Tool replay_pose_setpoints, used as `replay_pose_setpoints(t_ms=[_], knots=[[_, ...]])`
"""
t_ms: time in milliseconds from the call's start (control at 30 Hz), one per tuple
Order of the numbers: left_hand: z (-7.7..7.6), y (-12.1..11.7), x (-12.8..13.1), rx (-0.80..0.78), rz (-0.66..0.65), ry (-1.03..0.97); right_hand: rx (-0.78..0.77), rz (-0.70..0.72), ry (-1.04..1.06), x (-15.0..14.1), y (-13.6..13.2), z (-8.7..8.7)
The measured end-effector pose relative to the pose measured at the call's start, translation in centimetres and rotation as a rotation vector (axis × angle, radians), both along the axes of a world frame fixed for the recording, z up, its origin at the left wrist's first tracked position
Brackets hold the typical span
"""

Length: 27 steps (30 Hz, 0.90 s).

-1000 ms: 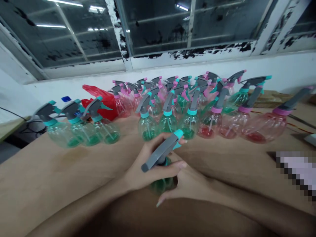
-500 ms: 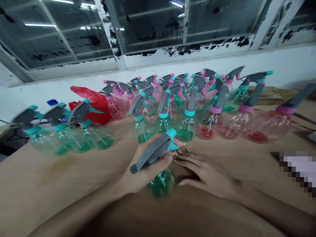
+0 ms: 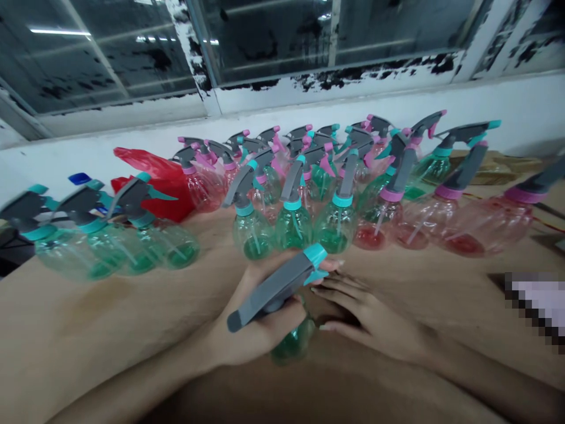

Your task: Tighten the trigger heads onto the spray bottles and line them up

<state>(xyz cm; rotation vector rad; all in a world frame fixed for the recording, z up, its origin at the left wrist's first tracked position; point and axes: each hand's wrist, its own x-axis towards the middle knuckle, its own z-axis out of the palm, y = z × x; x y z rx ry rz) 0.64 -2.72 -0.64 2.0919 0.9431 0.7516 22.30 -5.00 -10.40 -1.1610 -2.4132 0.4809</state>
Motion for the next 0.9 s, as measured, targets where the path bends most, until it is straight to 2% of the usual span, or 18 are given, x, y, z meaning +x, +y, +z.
replay_pose_setpoints(t_ms=[133,300,500,600,767,900], knots=[[1.3,0.1,0.5,-0.067,-0.108,-0.081,0.007,0.000,-0.020,0.0,0.0,0.1],[1.9,-0.1,0.5,-0.119,-0.097,-0.058,0.056,0.003,-0.074,0.1,0.0,-0.2],[2.4,-0.2,0.5,-0.039,-0.066,-0.045,0.086,0.003,-0.055,0.3,0.0,-1.0],[2.4,-0.1,0.5,-0.023,-0.069,-0.045,0.101,0.000,-0.060,0.3,0.0,-1.0],[1.6,0.0,0.9,0.001,0.016,-0.053,0.081,0.009,-0.051,0.3,0.1,-0.8],[1.2,-0.1,1.1,-0.025,-0.026,-0.131,0.067,0.026,-0.031,0.4,0.2,-0.8]])
